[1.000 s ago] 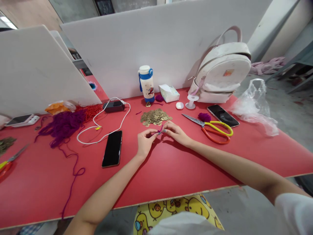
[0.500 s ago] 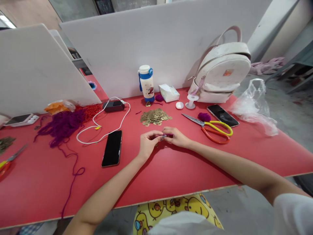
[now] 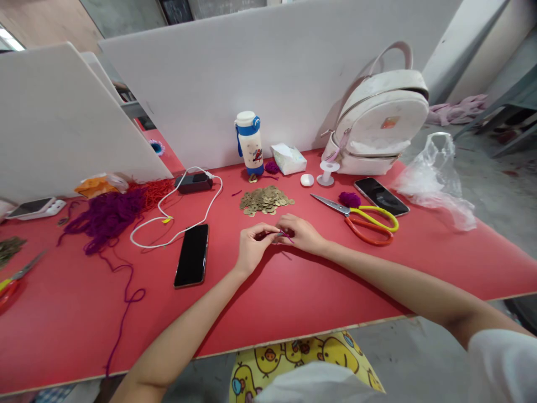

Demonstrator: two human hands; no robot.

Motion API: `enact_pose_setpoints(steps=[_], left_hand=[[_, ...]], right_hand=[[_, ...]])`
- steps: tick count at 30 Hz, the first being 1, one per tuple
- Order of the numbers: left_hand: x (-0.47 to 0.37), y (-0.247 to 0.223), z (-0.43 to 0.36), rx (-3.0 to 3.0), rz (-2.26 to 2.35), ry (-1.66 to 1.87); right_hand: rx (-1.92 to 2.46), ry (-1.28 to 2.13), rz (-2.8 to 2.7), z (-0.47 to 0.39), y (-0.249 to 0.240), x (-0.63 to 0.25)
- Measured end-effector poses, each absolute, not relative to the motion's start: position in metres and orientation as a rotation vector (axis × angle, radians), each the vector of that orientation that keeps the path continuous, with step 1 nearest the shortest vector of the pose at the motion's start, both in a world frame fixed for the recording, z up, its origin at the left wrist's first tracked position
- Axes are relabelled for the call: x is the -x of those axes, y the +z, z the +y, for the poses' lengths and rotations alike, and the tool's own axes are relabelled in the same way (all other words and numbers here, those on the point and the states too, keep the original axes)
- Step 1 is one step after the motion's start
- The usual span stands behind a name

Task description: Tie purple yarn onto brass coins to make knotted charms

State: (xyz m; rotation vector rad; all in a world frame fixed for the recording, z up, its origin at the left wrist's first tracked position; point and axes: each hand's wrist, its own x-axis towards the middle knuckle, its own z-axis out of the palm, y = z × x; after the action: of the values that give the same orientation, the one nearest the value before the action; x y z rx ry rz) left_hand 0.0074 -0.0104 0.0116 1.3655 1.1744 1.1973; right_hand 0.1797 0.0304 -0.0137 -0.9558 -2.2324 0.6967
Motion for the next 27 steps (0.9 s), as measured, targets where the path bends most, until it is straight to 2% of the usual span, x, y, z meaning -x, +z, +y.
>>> enact_pose_setpoints(steps=[20, 27], left_hand=[[-0.003, 0.005, -0.003, -1.440, 1.251, 1.250], [0.000, 0.003, 0.000, -1.458, 1.280, 1.222]], right_hand=[[0.790, 0.854, -1.942, 0.027, -0.003, -0.184], [0.825, 0.789, -1.814, 0.025, 0.000, -0.185]])
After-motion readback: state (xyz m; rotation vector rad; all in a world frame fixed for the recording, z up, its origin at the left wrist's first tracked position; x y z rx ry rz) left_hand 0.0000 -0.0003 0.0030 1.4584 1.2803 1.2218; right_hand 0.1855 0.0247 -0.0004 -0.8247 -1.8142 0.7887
